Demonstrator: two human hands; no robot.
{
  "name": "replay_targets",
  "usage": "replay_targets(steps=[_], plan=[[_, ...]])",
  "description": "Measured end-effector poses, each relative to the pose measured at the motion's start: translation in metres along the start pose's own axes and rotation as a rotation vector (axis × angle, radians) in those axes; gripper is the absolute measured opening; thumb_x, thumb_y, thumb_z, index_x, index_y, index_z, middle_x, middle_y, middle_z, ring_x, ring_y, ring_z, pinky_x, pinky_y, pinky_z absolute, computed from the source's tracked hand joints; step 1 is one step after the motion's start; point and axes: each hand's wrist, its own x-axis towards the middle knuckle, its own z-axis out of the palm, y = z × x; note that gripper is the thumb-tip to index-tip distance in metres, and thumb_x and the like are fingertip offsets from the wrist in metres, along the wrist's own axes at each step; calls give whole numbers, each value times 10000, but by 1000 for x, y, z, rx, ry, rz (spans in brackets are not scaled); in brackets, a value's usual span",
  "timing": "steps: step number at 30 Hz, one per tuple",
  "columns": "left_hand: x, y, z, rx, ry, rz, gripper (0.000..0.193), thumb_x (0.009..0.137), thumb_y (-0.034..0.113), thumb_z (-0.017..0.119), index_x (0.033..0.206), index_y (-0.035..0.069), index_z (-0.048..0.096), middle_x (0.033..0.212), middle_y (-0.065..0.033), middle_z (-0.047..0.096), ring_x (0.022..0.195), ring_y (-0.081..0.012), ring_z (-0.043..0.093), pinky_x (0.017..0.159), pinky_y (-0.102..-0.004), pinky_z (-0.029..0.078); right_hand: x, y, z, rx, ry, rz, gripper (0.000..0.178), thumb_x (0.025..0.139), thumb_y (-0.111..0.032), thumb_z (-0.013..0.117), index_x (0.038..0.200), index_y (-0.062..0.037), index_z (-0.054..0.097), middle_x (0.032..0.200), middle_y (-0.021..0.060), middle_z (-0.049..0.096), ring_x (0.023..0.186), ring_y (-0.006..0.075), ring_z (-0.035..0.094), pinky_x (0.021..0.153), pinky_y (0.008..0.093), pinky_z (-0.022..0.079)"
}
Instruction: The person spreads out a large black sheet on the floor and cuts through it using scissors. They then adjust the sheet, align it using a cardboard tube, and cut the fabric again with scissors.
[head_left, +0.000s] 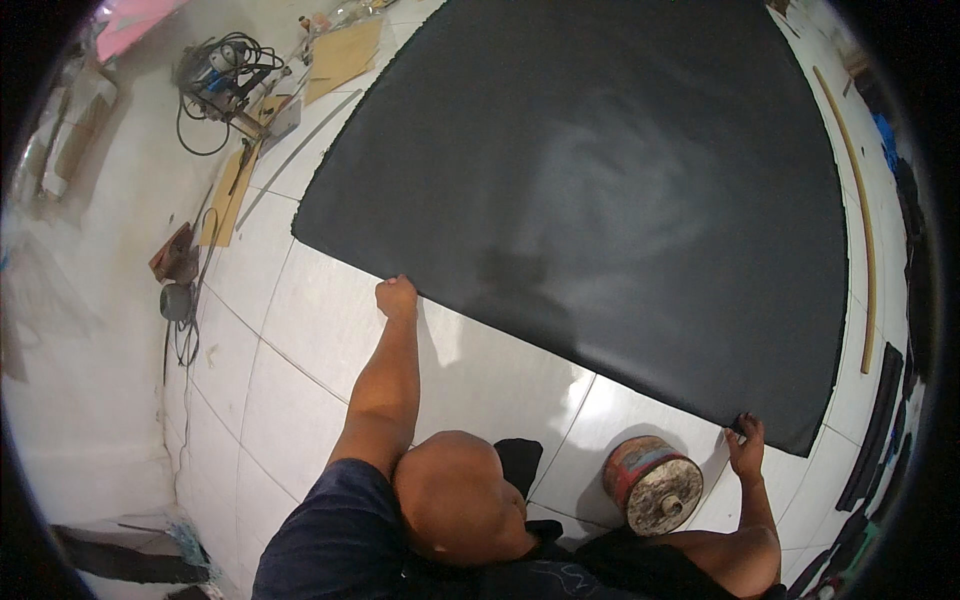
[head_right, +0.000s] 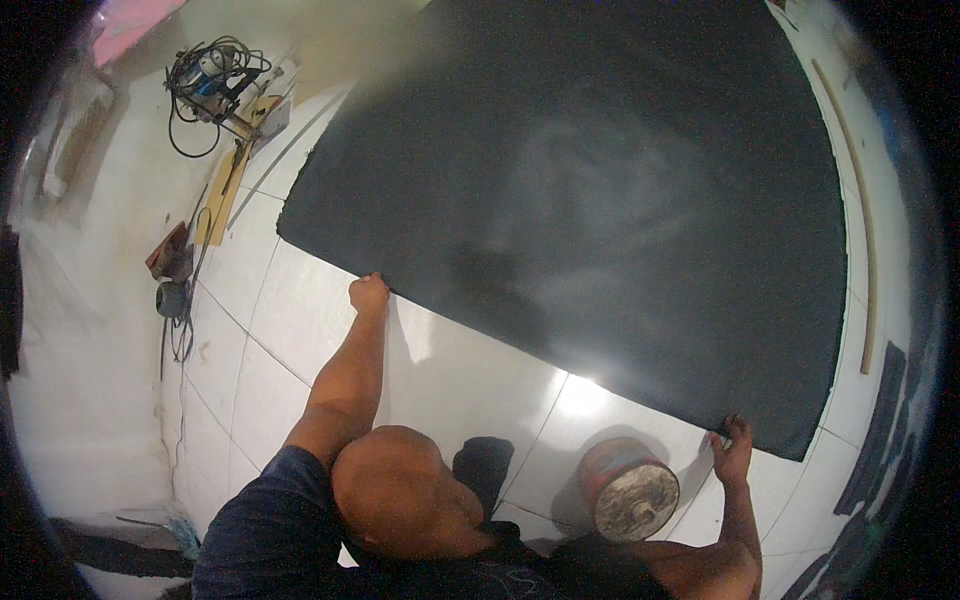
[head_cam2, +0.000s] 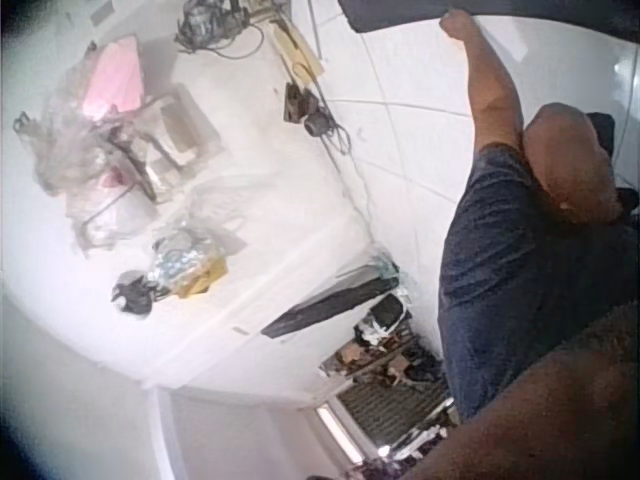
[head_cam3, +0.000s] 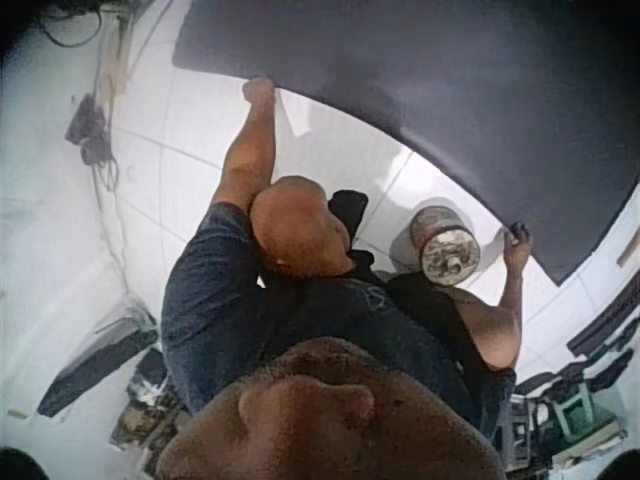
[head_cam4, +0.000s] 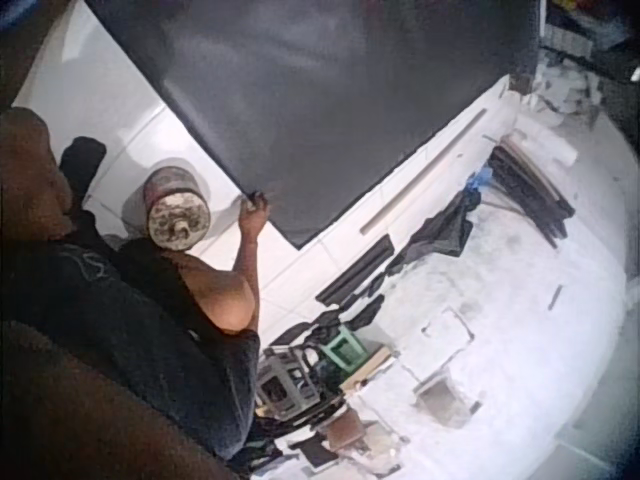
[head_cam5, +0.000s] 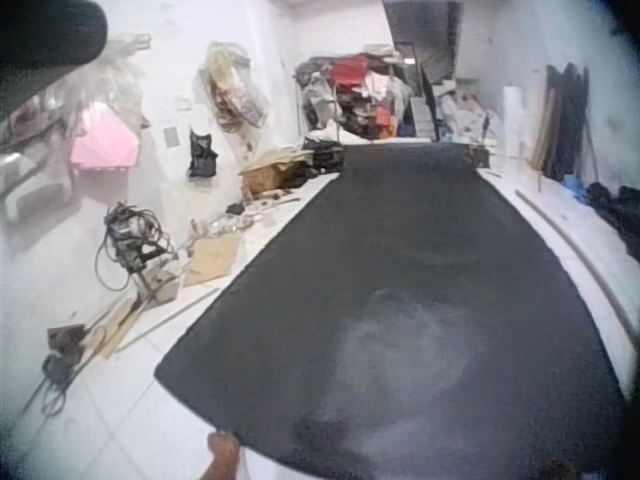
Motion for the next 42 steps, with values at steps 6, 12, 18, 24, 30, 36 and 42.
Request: replay_targets(steps=[6, 12, 18, 24, 30, 36, 42], plan=[[-50, 41, 7, 116, 20, -18, 285, 781, 198, 627, 920, -50, 633, 987, -263, 669, 980, -402, 642, 872, -440, 497, -23, -6, -2, -222, 158, 67, 428, 816, -166, 700, 1196, 11, 611, 1297, 200, 553, 1199, 384, 508, 1042, 456, 376], [-37, 29, 14, 181, 11, -17, 242, 793, 188, 667, 841, -49, 661, 895, -208, 688, 866, -338, 663, 788, -390, 500, -21, -16, 2, -247, 231, 42, 380, 839, -128, 673, 1191, 1, 614, 1248, 200, 574, 1192, 365, 512, 1031, 451, 389], [-5, 8, 14, 59, 12, -32, 209, 781, 172, 649, 786, -38, 656, 863, -190, 693, 824, -340, 660, 756, -396, 504, -20, -20, 13, -192, 199, 64, 410, 869, -133, 649, 1241, 22, 571, 1265, 217, 549, 1202, 366, 505, 1042, 428, 396], [-33, 32, 11, 163, -29, -25, 381, 800, 170, 607, 1118, -36, 562, 1080, -253, 640, 1037, -408, 620, 916, -441, 482, -26, -8, 8, -183, 145, 54, 452, 892, -134, 617, 1306, 21, 524, 1339, 228, 485, 1255, 374, 470, 1073, 416, 377], [-119, 91, 0, 331, -19, 159, 580, 841, 230, 675, 1314, 2, 431, 1336, -272, 430, 1202, -415, 469, 1002, -475, 403, -29, -10, -18, -202, -49, 77, 550, 859, -170, 648, 1335, 51, 483, 1371, 247, 459, 1295, 376, 431, 1087, 412, 362], [-160, 83, -1, 597, -395, 1043, 731, 883, 434, 620, 1446, 65, 338, 1465, -277, 299, 1359, -424, 301, 1107, -523, 251, -10, 2, -34, -204, -291, 31, 665, 828, -314, 671, 1344, 56, 472, 1403, 251, 436, 1332, 388, 373, 1112, 418, 325], [-144, 50, 9, 586, -592, 1024, 802, 905, 475, 580, 1489, 40, 245, 1540, -274, 137, 1432, -438, 97, 1116, -601, 90, -7, -76, -58, -263, -250, -260, 447, 856, -381, 651, 1156, -50, 631, 1157, 203, 630, 1102, 378, 579, 952, 447, 468]])
